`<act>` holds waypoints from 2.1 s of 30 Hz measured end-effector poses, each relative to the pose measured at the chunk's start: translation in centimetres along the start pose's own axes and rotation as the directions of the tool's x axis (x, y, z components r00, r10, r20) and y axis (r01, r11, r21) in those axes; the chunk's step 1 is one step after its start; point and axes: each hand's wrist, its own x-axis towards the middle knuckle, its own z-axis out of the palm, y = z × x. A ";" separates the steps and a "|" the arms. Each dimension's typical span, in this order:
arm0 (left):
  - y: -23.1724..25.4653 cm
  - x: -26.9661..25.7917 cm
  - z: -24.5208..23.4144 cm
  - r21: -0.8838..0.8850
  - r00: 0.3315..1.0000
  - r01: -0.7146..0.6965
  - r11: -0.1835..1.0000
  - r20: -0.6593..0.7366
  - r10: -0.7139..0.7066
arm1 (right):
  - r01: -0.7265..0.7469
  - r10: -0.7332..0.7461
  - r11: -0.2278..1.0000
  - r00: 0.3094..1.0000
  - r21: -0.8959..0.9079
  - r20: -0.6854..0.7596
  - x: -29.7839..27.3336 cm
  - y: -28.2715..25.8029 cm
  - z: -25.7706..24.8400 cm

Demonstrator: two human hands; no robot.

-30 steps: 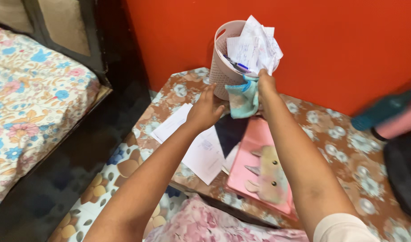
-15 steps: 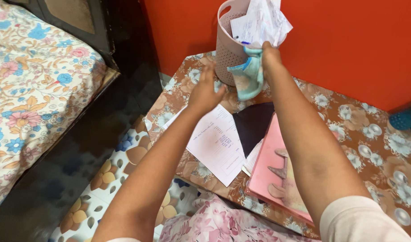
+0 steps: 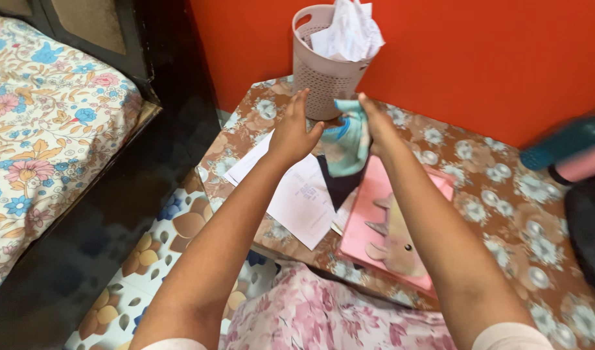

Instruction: The person sits on the floor and wipes a floral-patterned table surface with a blue cloth. They move a pink folder, a unicorn pouch, and a black folder aside to clean underneath them, then wipe the table surface again.

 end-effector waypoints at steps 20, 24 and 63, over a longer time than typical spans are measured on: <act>17.5 -11.4 -0.5 -0.111 0.962 -0.268 0.957 0.031 0.273 | 0.297 -0.215 0.924 0.924 0.240 -0.316 -23.0 0.8 -15.5; 19.8 -13.2 0.3 -0.114 0.952 -0.293 0.949 0.060 0.301 | 0.313 -0.177 0.875 0.917 0.369 -0.357 -26.0 -0.7 -18.6; 5.1 -14.2 20.0 0.064 0.990 0.083 0.994 -0.122 -0.074 | -0.101 -0.057 0.645 0.982 -0.758 -0.179 -24.1 12.1 -14.3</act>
